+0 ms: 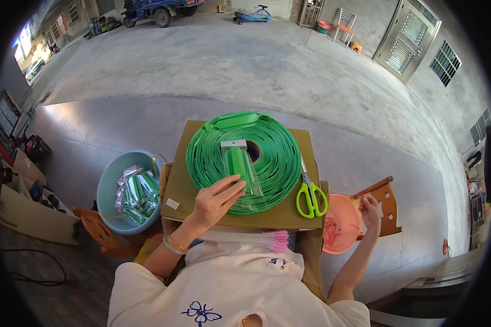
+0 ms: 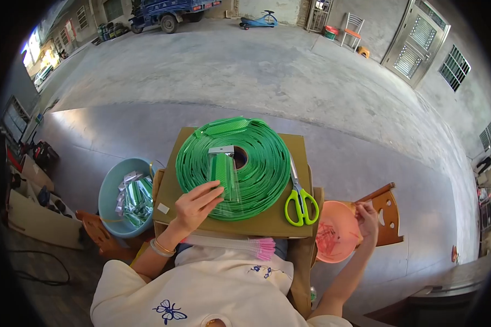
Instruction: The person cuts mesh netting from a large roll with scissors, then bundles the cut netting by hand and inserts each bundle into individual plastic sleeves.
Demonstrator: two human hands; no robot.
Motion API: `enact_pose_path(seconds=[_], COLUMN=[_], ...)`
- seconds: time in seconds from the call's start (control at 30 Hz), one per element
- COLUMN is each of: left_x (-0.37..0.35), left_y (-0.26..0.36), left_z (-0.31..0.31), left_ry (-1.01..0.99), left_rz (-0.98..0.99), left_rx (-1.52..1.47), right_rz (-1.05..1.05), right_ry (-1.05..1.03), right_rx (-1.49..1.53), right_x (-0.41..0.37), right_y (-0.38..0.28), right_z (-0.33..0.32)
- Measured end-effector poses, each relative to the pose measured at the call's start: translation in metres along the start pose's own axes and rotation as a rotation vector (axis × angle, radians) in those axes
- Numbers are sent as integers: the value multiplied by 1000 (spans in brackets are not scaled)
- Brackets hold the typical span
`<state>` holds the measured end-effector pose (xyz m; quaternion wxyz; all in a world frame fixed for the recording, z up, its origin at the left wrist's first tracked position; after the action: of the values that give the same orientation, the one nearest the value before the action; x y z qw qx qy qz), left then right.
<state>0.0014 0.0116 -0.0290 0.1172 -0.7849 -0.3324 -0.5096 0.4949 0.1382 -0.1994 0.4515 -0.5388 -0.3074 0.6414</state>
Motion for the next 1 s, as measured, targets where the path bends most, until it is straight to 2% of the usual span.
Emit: enact_pose_path(seconds=[0.03,0.1,0.17,0.27,0.3,0.37,0.43,0.5,0.63,0.7,0.77,0.8,0.83,0.87,0.93,1.0], left_x=[0,-2,0,-1,-1,1,0,1,3,2,1,3,6,9,7,6], left_y=[0,1,1,4,5,6,6,5,7,7,8,10,10,8,8,10], left_z=[0,2,4,3,5,7,5,6,6,6,5,5,6,4,5,6], left_ry=[0,-35,-33,-43,-45,-30,-21,-31,-30,-25,-38,-41,-44,-42,-48,-58], left_rz=[4,0,8,40,51,62,54,49,50,48,49,49,53,47,20,10], left_rx=[3,-7,-1,-3,-10,-14,-3,-12,-26,-22,-15,-12,-5,7,29,11], right_rz=[68,319,-214,-434,-440,-98,-28,-135,-182,-149,248,241,-51,-253,-442,-308], right_ry=[-54,264,640,799,906,661,473,290,-96,-319,-36,129,341,474,611,606], right_rx=[180,-528,-1828,-1504,-1319,-1110,-780,-525,-4,288,63,-396,-1065,-1347,-1430,-1322], right_x=[18,36,56,42,21,11,-14,-43,-47,-3,52,66,70,63,46,31], right_y=[40,135,188,155,115,41,-23,-68,-65,-7,113,150,153,157,124,71], right_z=[-12,-61,-94,-100,-93,-56,-8,35,37,3,-22,-50,-67,-64,-52,-32])
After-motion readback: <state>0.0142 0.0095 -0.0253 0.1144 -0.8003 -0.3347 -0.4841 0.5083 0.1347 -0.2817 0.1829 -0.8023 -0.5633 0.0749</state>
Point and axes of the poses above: each hand's wrist, its own x-axis towards the middle knuckle, its own z-axis out of the palm, y = z × x, the point moved 10 cm from there along x, towards the middle knuckle, and after that the axes turned 15 degrees about z, right-handed, at the moved point
